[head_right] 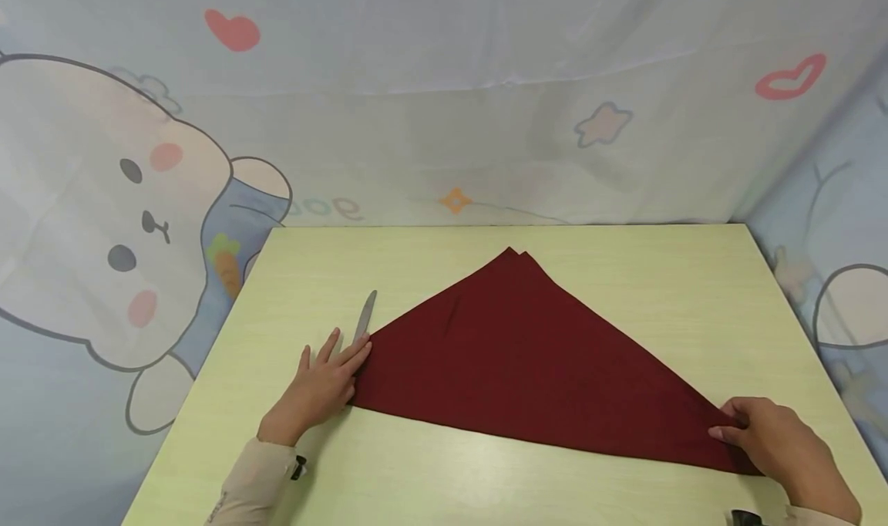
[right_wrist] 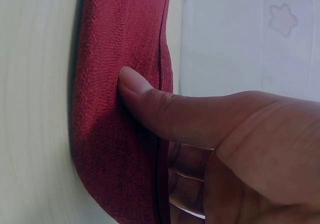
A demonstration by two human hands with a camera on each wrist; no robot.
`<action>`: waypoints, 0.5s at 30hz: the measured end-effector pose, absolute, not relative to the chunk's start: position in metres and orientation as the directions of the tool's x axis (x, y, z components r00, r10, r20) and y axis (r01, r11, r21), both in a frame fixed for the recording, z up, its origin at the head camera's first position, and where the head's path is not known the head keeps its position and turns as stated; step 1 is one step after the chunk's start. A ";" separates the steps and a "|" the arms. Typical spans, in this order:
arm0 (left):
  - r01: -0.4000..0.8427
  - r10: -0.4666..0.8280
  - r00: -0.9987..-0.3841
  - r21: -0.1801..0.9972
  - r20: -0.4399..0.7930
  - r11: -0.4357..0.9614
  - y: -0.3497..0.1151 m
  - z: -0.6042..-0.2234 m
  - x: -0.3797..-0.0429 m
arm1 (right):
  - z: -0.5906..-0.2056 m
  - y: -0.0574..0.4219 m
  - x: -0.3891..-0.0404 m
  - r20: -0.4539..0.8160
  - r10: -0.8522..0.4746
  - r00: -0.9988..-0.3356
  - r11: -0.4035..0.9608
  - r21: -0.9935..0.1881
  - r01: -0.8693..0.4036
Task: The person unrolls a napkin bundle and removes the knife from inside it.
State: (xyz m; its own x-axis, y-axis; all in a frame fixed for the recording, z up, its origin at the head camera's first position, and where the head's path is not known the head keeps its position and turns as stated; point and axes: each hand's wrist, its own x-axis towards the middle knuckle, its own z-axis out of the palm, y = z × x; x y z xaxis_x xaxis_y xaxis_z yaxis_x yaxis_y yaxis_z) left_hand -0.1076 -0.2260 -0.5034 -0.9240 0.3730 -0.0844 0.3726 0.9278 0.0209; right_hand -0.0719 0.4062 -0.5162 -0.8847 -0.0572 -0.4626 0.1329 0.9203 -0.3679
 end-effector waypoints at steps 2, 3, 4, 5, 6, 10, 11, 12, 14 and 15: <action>0.367 0.367 -0.926 0.021 -0.090 0.930 -0.226 -0.502 -0.107 | -0.517 0.406 -0.072 -0.468 -0.058 -0.882 0.920 -0.368 0.135; 0.364 0.364 -0.927 0.019 -0.093 0.931 -0.227 -0.502 -0.107 | -0.517 0.406 -0.072 -0.470 -0.058 -0.881 0.919 -0.369 0.137; 0.360 0.360 -0.928 0.020 -0.096 0.933 -0.227 -0.501 -0.108 | -0.517 0.407 -0.072 -0.471 -0.059 -0.880 0.919 -0.369 0.137; 0.358 0.358 -0.929 0.020 -0.097 0.934 -0.227 -0.500 -0.108 | -0.518 0.407 -0.072 -0.472 -0.060 -0.880 0.919 -0.371 0.136; 0.356 0.356 -0.929 0.018 -0.099 0.934 -0.228 -0.500 -0.108 | -0.518 0.407 -0.072 -0.473 -0.061 -0.879 0.918 -0.373 0.137; 0.348 0.348 -0.932 0.020 -0.104 0.937 -0.231 -0.497 -0.109 | -0.519 0.408 -0.072 -0.470 -0.067 -0.880 0.917 -0.376 0.131; 0.346 0.347 -0.932 0.021 -0.103 0.938 -0.232 -0.495 -0.108 | -0.519 0.408 -0.072 -0.472 -0.066 -0.879 0.917 -0.377 0.133; 0.342 0.343 -0.934 0.026 -0.104 0.939 -0.235 -0.495 -0.108 | -0.519 0.408 -0.072 -0.471 -0.067 -0.879 0.917 -0.377 0.132; 0.324 0.327 -0.939 0.037 -0.104 0.945 -0.240 -0.494 -0.108 | -0.519 0.409 -0.072 -0.473 -0.067 -0.879 0.916 -0.377 0.133; 0.316 0.318 -0.942 0.042 -0.102 0.948 -0.243 -0.493 -0.108 | -0.519 0.409 -0.072 -0.468 -0.069 -0.881 0.917 -0.377 0.128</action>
